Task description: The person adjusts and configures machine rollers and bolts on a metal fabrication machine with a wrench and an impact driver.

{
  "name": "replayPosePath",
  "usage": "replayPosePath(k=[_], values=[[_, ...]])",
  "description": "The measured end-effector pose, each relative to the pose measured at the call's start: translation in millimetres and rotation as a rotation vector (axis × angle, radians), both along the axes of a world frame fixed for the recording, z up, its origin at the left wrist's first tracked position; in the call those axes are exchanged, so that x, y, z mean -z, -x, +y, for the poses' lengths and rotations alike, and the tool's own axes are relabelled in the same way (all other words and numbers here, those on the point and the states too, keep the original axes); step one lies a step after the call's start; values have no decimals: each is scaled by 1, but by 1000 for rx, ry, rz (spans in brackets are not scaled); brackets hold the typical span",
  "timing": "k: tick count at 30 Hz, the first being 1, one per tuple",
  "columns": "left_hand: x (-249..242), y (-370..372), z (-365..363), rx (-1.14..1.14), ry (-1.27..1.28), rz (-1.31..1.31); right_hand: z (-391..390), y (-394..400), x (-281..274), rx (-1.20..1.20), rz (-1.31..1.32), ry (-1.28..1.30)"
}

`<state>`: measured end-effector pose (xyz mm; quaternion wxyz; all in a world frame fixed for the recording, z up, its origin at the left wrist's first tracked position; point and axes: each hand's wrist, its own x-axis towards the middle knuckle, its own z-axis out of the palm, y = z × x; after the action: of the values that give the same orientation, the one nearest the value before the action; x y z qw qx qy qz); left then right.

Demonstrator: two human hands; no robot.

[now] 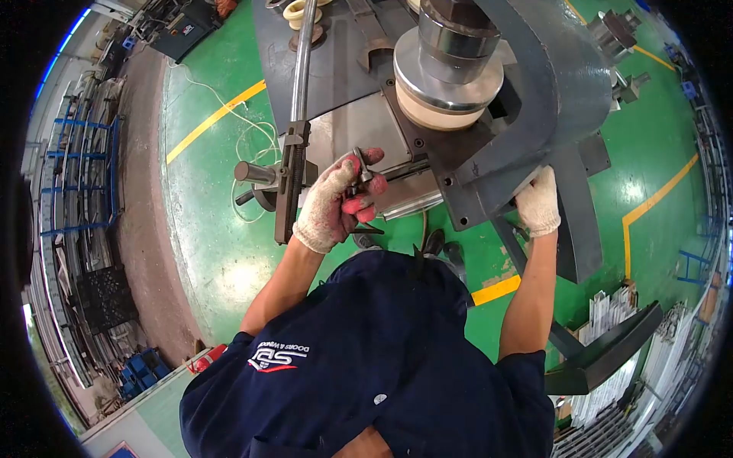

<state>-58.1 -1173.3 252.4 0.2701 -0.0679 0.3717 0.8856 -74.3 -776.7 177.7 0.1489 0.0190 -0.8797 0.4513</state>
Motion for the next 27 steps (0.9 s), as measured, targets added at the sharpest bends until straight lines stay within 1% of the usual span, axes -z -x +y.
replayPosePath(k=[2,4,5,7,8,9,12,13,16,17,21,24,25,27], values=[[3,2,-2,-37,-15,-18,18,8,13,-49,83,-326],[4,1,2,-75,-27,-63,34,-6,9,-33,-93,-275],[8,1,4,-86,-26,-54,6,-10,-35,46,-272,-42],[19,2,4,-96,-14,-26,-13,-23,-81,158,-509,327],[25,0,3,-102,12,-52,-10,-30,-89,167,-575,464],[27,0,2,-100,0,-92,-5,-37,-88,120,-557,466],[31,-1,5,-100,-41,-152,-11,-50,-107,147,-496,281],[32,-3,7,-102,-53,-162,-9,-52,-107,165,-464,94],[30,-4,11,-110,-15,-197,-3,-55,-97,87,-387,-140],[33,-4,12,-107,-37,-199,-2,-52,-98,44,-410,-188],[32,-2,17,-89,-10,-179,-6,-47,-85,-129,-246,-177],[32,-1,17,-89,-3,-153,-14,-42,-90,-129,-215,-350],[31,0,18,-90,-6,-155,-12,-40,-81,-158,-192,-416],[37,2,18,-79,-38,-162,-15,-36,-71,-121,-196,-472]])
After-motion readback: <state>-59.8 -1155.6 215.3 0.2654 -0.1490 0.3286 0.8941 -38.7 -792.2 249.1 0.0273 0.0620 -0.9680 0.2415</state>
